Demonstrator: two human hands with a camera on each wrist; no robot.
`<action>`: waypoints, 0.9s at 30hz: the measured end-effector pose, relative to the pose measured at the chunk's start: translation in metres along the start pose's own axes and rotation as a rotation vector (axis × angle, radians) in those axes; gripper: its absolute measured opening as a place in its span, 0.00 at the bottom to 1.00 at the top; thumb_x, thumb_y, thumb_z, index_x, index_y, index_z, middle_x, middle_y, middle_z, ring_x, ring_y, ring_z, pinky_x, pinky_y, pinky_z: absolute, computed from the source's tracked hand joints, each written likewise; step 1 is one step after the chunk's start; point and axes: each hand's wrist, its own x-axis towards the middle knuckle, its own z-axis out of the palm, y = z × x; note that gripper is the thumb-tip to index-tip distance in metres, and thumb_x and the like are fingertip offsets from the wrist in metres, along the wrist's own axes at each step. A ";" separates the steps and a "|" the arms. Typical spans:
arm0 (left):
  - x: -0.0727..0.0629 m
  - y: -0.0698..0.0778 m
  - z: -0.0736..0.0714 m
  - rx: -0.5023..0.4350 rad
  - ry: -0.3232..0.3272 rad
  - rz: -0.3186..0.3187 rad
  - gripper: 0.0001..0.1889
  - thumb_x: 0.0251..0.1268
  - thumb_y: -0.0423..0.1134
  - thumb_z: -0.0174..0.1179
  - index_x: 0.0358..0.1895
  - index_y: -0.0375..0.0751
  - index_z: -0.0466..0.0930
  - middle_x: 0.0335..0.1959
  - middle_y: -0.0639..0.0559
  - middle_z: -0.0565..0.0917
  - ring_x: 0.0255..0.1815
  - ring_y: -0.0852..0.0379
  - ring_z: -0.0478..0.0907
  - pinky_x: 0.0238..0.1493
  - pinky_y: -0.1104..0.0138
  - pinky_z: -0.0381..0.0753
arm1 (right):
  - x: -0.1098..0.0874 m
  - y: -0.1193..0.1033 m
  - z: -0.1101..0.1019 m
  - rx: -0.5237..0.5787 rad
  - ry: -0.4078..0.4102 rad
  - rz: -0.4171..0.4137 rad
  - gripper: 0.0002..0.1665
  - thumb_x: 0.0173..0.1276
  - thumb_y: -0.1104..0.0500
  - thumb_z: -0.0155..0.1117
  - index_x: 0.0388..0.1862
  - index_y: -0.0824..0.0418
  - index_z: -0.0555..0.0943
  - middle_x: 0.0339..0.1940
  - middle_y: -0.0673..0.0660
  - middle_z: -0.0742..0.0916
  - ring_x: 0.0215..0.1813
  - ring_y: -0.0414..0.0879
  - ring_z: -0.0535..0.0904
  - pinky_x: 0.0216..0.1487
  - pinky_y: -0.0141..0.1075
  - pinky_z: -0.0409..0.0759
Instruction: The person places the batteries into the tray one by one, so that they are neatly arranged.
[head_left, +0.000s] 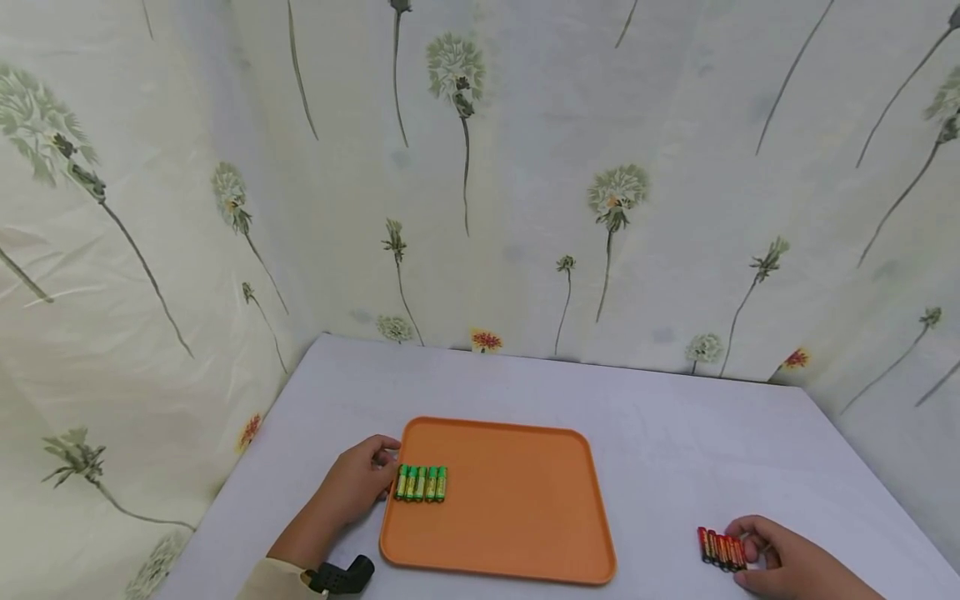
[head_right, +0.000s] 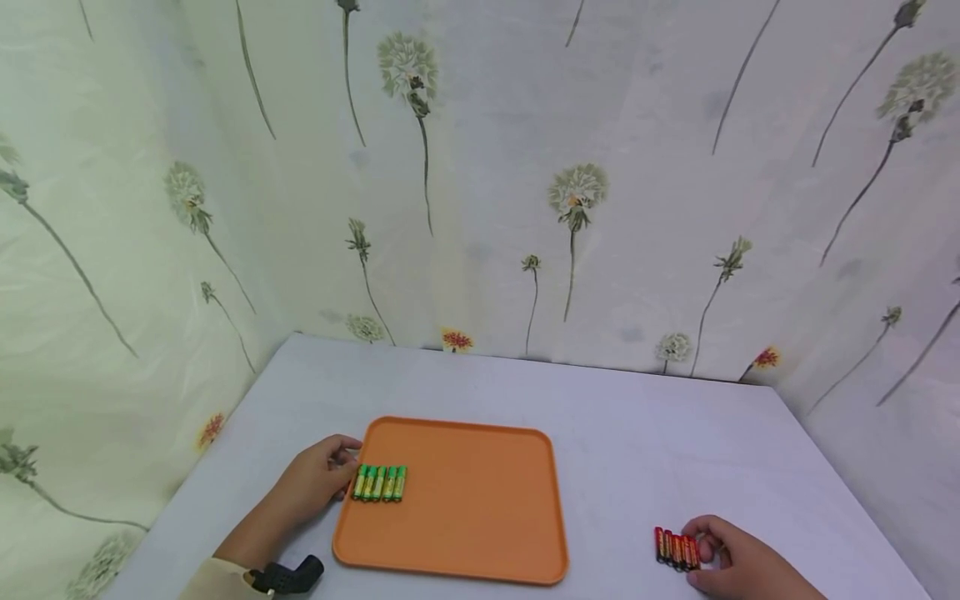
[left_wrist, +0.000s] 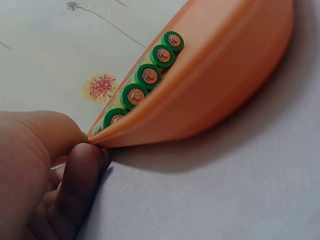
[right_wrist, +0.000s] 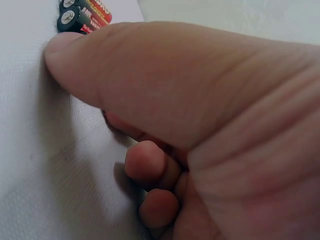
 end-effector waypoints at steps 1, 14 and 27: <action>0.000 0.000 0.000 0.001 -0.001 0.001 0.15 0.76 0.39 0.61 0.62 0.44 0.80 0.37 0.54 0.82 0.27 0.58 0.80 0.29 0.65 0.81 | 0.000 0.000 0.000 0.000 0.004 -0.005 0.34 0.67 0.54 0.76 0.62 0.70 0.74 0.40 0.54 0.75 0.34 0.41 0.70 0.32 0.33 0.72; -0.002 0.004 -0.002 -0.006 -0.009 -0.011 0.15 0.76 0.39 0.60 0.62 0.43 0.80 0.38 0.53 0.83 0.27 0.58 0.80 0.29 0.66 0.81 | -0.003 -0.003 0.000 -0.022 0.007 -0.006 0.30 0.67 0.57 0.75 0.62 0.70 0.74 0.40 0.53 0.75 0.34 0.39 0.69 0.33 0.31 0.71; -0.002 0.004 -0.001 -0.001 0.004 0.001 0.15 0.76 0.38 0.61 0.61 0.44 0.80 0.37 0.54 0.82 0.26 0.58 0.80 0.29 0.65 0.80 | -0.004 -0.004 0.001 -0.053 0.033 0.013 0.27 0.67 0.62 0.73 0.61 0.69 0.75 0.40 0.53 0.76 0.35 0.39 0.70 0.35 0.31 0.72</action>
